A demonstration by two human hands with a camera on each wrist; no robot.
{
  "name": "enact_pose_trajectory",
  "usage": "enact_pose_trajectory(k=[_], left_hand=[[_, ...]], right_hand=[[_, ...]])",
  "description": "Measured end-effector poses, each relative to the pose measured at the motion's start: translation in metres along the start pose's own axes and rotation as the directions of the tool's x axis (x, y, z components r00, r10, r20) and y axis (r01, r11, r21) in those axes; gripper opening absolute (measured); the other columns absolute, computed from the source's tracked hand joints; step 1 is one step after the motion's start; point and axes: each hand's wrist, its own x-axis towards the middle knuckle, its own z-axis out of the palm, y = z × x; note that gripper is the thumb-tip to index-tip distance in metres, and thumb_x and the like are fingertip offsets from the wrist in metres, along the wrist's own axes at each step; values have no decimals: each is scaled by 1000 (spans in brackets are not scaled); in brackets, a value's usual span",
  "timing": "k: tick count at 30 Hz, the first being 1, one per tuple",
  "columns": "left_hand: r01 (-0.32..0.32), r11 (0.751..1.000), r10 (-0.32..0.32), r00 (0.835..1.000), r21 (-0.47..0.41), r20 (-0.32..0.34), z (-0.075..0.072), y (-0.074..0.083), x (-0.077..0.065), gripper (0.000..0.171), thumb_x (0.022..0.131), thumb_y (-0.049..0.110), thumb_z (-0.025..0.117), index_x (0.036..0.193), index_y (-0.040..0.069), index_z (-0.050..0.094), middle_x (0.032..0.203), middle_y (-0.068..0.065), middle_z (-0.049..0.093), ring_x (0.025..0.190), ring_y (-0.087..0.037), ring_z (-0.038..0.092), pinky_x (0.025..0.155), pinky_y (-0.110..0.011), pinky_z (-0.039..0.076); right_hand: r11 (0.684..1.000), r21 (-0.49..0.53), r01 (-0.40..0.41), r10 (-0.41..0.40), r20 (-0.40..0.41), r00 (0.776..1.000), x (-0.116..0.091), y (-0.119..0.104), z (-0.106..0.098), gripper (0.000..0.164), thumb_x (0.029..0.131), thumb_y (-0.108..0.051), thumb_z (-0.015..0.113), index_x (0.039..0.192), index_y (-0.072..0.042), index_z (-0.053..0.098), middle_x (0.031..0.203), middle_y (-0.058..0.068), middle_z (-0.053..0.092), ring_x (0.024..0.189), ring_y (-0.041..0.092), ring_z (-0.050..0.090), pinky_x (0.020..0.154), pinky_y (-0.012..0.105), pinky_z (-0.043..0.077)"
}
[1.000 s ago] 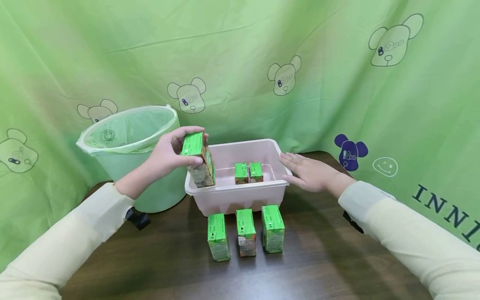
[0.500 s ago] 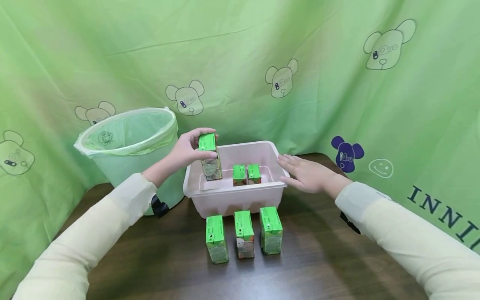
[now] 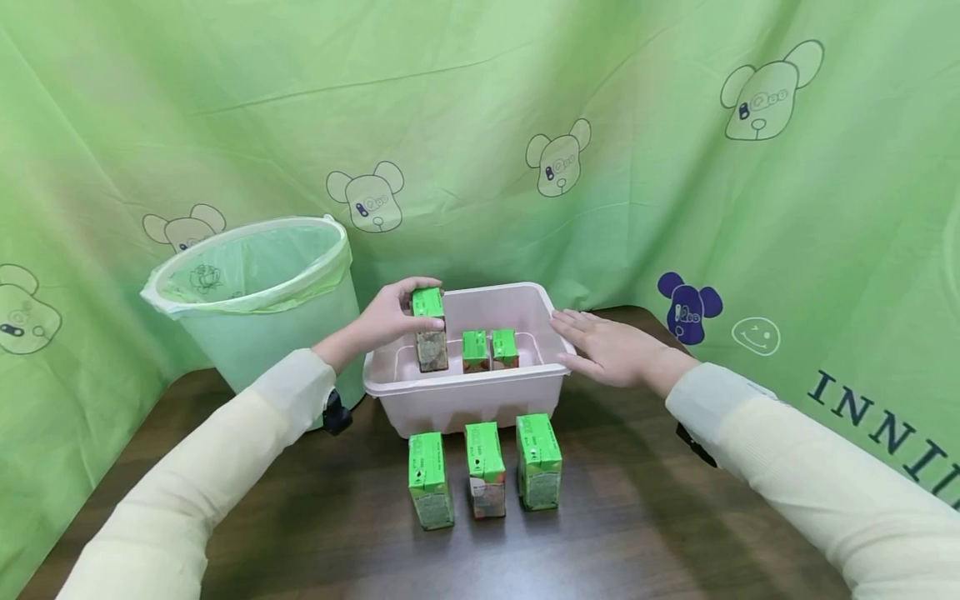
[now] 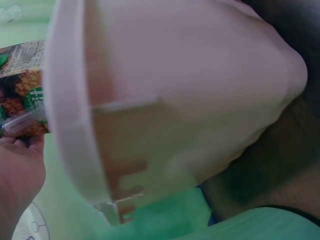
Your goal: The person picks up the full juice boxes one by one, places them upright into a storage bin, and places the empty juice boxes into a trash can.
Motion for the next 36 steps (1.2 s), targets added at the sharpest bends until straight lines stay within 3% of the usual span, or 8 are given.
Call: enact_pose_trajectory(k=[14, 27, 36], left_hand=[[28, 991, -33, 999, 130, 37, 6, -18, 9, 70, 80, 27, 83, 138, 7, 50, 93, -8, 65, 74, -16, 61, 69, -29, 53], [27, 975, -50, 993, 219, 104, 13, -24, 14, 72, 77, 20, 85, 137, -1, 51, 122, -10, 58, 88, -15, 58, 81, -25, 50], [34, 970, -66, 990, 239, 127, 17, -27, 17, 71, 74, 17, 87, 135, -1, 54, 122, -10, 60, 94, -18, 58, 84, -27, 50]], right_hand=[[1000, 7, -7, 7, 6, 1000, 0, -2, 0, 60, 102, -32, 47, 147, 6, 34, 153, 23, 30, 140, 42, 26, 111, 54, 26], [1000, 9, -20, 19, 13, 1000, 0, -3, -2, 60, 103, -33, 46, 147, 6, 33, 153, 22, 30, 140, 42, 25, 111, 56, 26], [1000, 11, -20, 20, 15, 1000, 0, -3, -2, 61, 102, -33, 47, 147, 6, 34, 153, 23, 30, 140, 42, 26, 111, 55, 26]])
